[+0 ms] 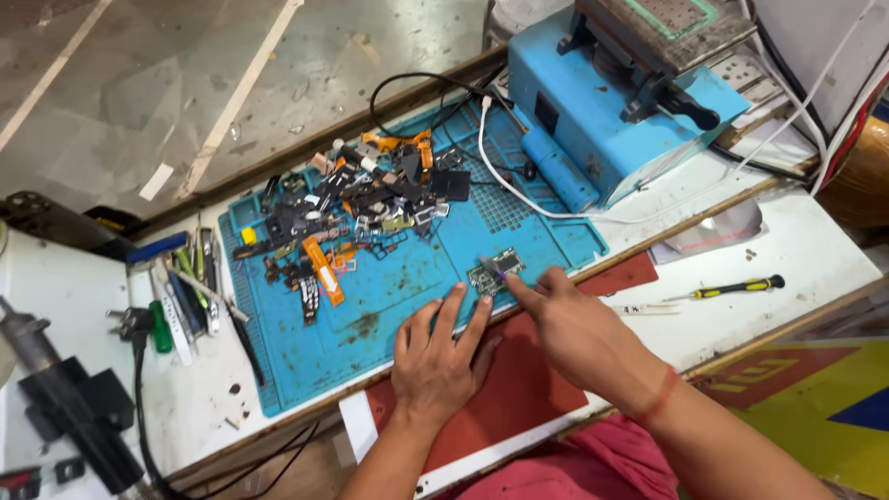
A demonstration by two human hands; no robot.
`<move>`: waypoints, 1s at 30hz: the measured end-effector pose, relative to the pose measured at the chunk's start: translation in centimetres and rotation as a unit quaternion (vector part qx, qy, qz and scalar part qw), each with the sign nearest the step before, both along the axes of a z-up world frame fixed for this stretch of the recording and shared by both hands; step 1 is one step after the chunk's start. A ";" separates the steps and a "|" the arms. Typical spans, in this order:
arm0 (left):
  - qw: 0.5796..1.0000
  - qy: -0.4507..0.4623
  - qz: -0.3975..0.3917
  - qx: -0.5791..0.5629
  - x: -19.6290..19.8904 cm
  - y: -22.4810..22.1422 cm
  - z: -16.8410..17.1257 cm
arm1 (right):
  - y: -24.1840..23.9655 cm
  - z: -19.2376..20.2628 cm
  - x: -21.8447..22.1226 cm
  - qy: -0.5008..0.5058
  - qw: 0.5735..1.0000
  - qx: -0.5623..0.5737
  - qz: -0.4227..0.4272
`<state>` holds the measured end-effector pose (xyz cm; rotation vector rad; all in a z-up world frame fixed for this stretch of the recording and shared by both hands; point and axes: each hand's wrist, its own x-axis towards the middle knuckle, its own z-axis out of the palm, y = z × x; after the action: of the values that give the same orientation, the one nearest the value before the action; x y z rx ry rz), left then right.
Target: The person cleans a mobile phone motherboard using a small brush, scrubbing various components while holding the board over a red mat.
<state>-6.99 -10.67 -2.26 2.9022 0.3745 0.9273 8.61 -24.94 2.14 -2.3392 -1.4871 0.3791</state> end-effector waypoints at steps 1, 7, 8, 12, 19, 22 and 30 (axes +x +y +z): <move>1.000 0.004 -0.002 -0.004 -0.4 -0.2 0.0 | -1.1 0.0 -0.7 0.013 1.000 -0.009 -0.020; 1.000 -0.012 0.004 0.005 0.5 0.0 0.2 | 0.1 -0.6 0.5 -0.047 0.995 0.086 0.011; 1.000 -0.013 0.007 0.003 0.3 -0.2 0.3 | 0.5 -0.6 -0.1 -0.026 0.999 0.042 -0.002; 1.000 -0.010 0.005 -0.003 0.1 0.0 0.2 | -2.0 1.1 -1.7 0.008 1.000 0.010 -0.020; 0.999 -0.031 -0.003 -0.013 0.2 0.0 0.3 | -0.7 0.6 -0.6 -0.006 0.999 0.029 0.016; 0.999 -0.026 0.000 -0.019 0.1 0.5 0.1 | -1.2 1.2 -0.1 0.007 1.000 0.029 0.008; 1.000 -0.018 0.000 -0.023 0.0 0.4 -0.1 | -0.7 1.7 -0.6 0.044 0.998 -0.011 -0.032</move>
<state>-6.96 -10.24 -2.33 2.8402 0.3882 0.9557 8.04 -25.68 3.84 -2.3486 -1.3707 0.4763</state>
